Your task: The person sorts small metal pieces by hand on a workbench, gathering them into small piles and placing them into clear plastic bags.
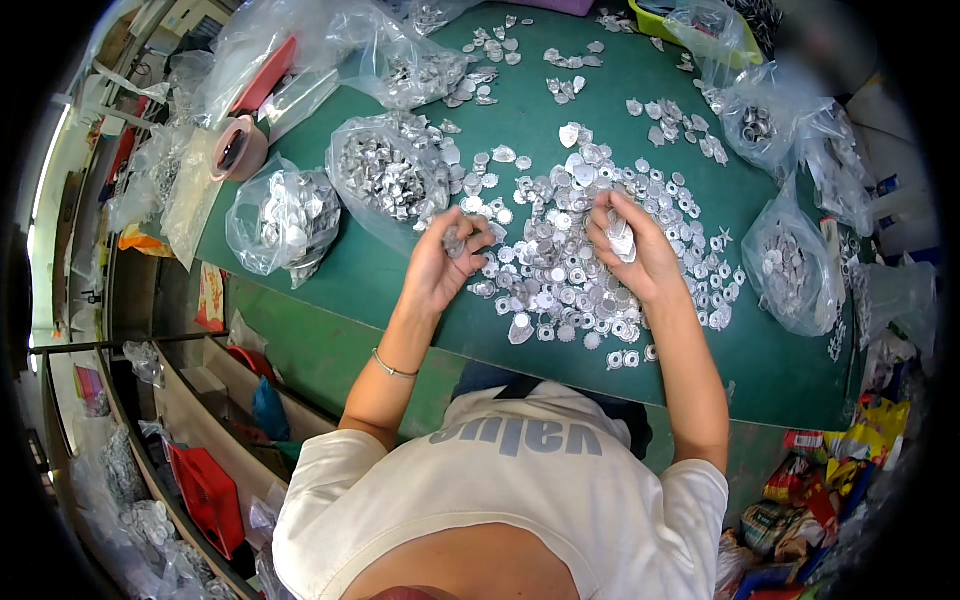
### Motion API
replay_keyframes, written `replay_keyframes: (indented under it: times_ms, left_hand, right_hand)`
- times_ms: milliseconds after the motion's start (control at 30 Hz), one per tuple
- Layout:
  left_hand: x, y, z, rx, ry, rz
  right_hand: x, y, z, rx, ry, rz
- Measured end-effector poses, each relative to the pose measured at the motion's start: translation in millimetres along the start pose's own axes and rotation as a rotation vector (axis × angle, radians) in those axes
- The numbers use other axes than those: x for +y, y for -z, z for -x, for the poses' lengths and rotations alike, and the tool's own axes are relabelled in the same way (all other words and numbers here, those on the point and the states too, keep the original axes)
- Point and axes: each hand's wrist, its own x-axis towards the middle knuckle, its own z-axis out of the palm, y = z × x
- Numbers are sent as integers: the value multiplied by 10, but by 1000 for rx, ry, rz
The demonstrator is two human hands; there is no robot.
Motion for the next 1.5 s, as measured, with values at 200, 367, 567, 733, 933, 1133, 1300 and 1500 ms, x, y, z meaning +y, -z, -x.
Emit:
replay_keyframes:
  times_ms: [200, 367, 567, 733, 933, 1133, 1300, 1500]
  left_hand:
    - [-165, 67, -57, 271, -691, -1498]
    - [-63, -107, -23, 271, -572, -1792]
    - [-17, -61, -43, 265, -449, -1895]
    - [-7, -61, -49, 215, -434, -1664]
    - [-34, -18, -133, -145, -312, -891]
    - [57, -33, -74, -470, 135, 242]
    - [-107, -181, 75, -565, 23, 173]
    - [-304, -194, 335, -252, 333, 316]
  right_hand:
    - [47, -335, -9, 170, 71, 1328]
    - [321, -450, -115, -47, 485, 2101]
    - [134, -583, 96, -141, 175, 2217]
    - [-94, -476, 69, 103, 494, 1974]
    - [19, -273, -103, 180, 432, 2213]
    - [54, -527, 263, -83, 103, 1982]
    - [-110, -335, 247, 202, 317, 1998]
    - [8, -297, 255, 157, 227, 2219]
